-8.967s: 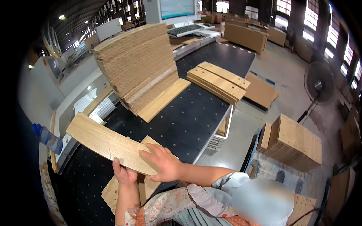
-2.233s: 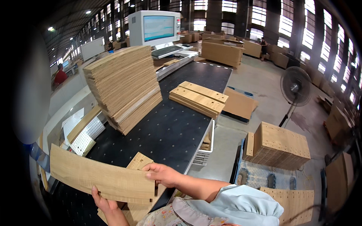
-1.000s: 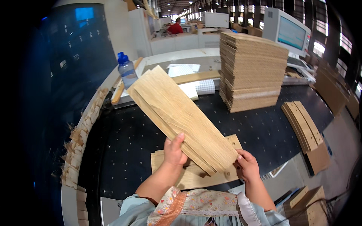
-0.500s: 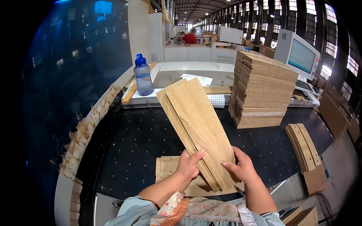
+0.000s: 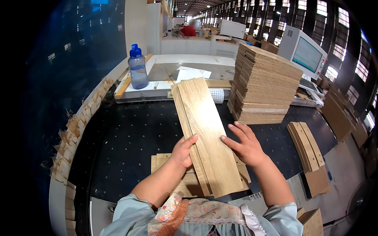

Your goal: The person sorts wood boards on a table, picking them up from a stack, turning them over to check different sides, and placing them into new piles.

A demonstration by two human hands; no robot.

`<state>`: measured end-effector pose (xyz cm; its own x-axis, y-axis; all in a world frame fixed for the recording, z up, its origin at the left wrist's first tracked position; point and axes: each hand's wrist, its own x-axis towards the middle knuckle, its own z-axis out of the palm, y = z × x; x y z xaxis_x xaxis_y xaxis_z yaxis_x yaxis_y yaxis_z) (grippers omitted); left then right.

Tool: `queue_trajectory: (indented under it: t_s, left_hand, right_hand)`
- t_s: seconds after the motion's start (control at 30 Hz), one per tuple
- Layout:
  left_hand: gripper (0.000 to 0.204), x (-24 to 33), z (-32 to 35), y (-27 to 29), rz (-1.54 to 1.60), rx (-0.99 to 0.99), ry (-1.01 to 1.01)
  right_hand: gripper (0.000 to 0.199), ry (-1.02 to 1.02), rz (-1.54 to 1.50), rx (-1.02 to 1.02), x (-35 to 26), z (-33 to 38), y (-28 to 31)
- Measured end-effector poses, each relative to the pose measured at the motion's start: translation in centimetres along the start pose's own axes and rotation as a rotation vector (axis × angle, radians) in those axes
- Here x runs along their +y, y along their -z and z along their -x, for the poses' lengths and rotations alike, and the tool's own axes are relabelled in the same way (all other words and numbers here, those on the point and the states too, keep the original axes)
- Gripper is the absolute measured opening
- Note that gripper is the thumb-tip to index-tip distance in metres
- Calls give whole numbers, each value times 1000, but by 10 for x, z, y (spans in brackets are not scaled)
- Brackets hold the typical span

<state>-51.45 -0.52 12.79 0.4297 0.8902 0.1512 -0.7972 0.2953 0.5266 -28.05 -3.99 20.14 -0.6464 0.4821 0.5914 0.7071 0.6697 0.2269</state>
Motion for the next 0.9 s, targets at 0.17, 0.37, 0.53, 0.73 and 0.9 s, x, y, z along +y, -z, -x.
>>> queue_trajectory:
  t_s: [0.17, 0.37, 0.53, 0.73, 0.9]
  left_hand:
    - [48, 11, -13, 6, 54, 4, 110]
    - [51, 22, -15, 11, 163, -28, 153]
    - [46, 27, -14, 27, 38, 282, 40]
    - [44, 26, -6, 33, 67, 424, -76]
    - [46, 22, 6, 13, -118, 344, -59]
  right_hand:
    - [38, 213, 183, 93, 5, -16, -8]
    - [27, 323, 211, 207, 4, -33, 6]
    - [22, 209, 102, 162, 6, -47, 32]
    - [8, -368, -568, 287, 9, -87, 45]
    - [11, -778, -1356, 143, 30, -101, 25]
